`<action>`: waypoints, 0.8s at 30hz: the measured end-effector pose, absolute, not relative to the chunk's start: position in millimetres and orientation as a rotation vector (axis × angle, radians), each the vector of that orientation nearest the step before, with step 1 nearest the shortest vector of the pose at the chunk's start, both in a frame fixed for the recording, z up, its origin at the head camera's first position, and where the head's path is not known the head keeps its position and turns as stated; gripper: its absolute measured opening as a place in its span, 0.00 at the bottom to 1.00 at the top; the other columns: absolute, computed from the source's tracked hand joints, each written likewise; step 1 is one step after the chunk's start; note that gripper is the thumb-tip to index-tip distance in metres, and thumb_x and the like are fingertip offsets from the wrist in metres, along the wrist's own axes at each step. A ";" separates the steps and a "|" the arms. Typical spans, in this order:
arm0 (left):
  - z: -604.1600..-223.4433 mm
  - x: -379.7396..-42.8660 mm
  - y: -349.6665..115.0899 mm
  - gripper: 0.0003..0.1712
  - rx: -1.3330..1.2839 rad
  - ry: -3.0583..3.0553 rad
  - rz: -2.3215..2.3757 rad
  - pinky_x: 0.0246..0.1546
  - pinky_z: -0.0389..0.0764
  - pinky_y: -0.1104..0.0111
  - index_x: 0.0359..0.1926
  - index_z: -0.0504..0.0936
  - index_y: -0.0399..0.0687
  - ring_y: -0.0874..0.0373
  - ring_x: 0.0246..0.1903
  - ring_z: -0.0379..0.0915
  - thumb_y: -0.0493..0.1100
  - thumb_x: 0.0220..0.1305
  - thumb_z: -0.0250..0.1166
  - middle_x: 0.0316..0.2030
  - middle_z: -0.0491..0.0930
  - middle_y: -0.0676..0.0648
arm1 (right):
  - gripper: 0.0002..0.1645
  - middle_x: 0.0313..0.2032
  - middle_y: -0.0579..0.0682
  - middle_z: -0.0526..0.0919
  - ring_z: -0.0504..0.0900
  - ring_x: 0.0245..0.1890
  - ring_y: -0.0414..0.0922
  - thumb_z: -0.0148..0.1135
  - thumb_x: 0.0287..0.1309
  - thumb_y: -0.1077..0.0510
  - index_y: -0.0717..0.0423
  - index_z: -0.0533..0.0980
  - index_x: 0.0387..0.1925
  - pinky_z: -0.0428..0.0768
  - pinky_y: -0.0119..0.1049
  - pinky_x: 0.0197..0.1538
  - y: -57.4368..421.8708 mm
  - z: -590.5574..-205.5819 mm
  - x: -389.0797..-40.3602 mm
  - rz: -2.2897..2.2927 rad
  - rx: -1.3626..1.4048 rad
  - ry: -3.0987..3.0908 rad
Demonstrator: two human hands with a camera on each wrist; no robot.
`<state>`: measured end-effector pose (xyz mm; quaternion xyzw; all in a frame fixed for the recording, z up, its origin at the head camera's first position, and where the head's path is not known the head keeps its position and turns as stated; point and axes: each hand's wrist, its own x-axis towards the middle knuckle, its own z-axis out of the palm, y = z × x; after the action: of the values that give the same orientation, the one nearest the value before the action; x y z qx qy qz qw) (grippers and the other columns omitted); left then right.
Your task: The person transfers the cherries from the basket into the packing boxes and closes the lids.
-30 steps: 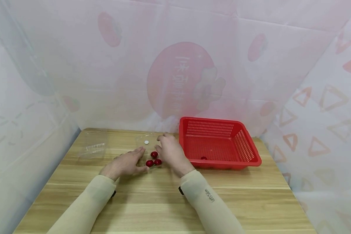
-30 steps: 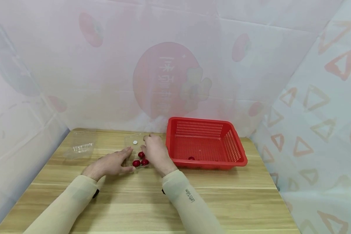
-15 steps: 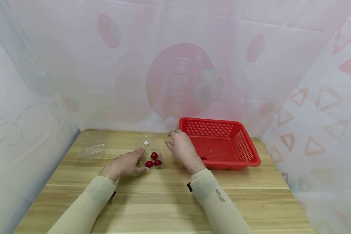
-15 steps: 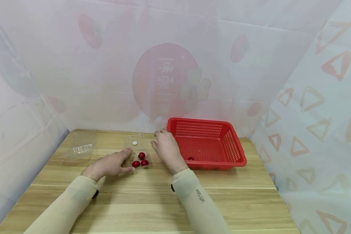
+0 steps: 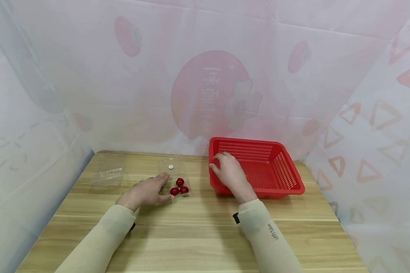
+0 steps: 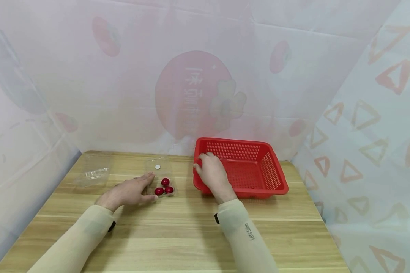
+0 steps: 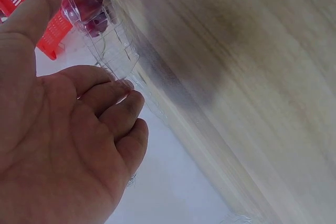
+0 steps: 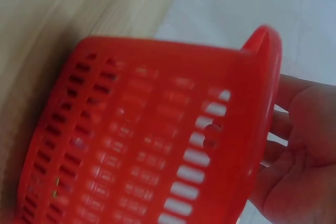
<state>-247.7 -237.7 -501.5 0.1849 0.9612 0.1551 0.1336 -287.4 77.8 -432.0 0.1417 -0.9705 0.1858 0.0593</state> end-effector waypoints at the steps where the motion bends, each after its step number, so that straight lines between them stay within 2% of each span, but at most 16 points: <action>1: -501.4 -247.7 -237.5 0.58 0.542 2.789 0.448 0.93 0.65 0.34 0.92 0.59 0.30 0.27 0.91 0.59 0.65 0.84 0.72 0.93 0.58 0.29 | 0.22 0.65 0.62 0.92 0.89 0.72 0.61 0.75 0.83 0.52 0.61 0.88 0.66 0.90 0.56 0.77 81.2 -432.2 -287.2 0.561 0.425 -2.942; 4: -501.0 -247.6 -237.0 0.58 0.543 2.790 0.445 0.93 0.66 0.34 0.92 0.60 0.30 0.27 0.91 0.60 0.65 0.83 0.72 0.92 0.59 0.28 | 0.24 0.67 0.62 0.91 0.89 0.72 0.61 0.75 0.83 0.51 0.61 0.87 0.69 0.91 0.57 0.76 91.1 -433.2 -286.7 0.568 0.400 -2.960; 11: -500.0 -247.2 -236.6 0.58 0.538 2.788 0.445 0.92 0.66 0.34 0.92 0.59 0.30 0.27 0.91 0.60 0.65 0.84 0.72 0.92 0.58 0.28 | 0.28 0.72 0.64 0.89 0.85 0.78 0.64 0.75 0.82 0.51 0.62 0.85 0.73 0.87 0.61 0.81 112.8 -437.3 -287.9 0.538 0.331 -3.008; 16: -499.8 -246.6 -236.1 0.58 0.542 2.788 0.450 0.92 0.66 0.34 0.92 0.59 0.29 0.26 0.91 0.60 0.64 0.84 0.72 0.92 0.58 0.28 | 0.26 0.69 0.63 0.91 0.89 0.71 0.61 0.75 0.83 0.51 0.61 0.86 0.72 0.92 0.59 0.75 126.6 -440.6 -288.9 0.508 0.313 -3.025; 24: -499.8 -246.6 -236.2 0.58 0.544 2.786 0.453 0.93 0.65 0.34 0.92 0.59 0.29 0.26 0.91 0.59 0.64 0.83 0.72 0.92 0.58 0.27 | 0.24 0.67 0.64 0.91 0.91 0.68 0.62 0.73 0.84 0.52 0.61 0.86 0.70 0.93 0.60 0.72 146.9 -449.1 -292.0 0.479 0.277 -3.064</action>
<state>-246.6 -236.2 -499.8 0.1876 0.9605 0.1563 0.1332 -292.0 146.9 -449.1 0.0890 -0.9840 0.1539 0.0138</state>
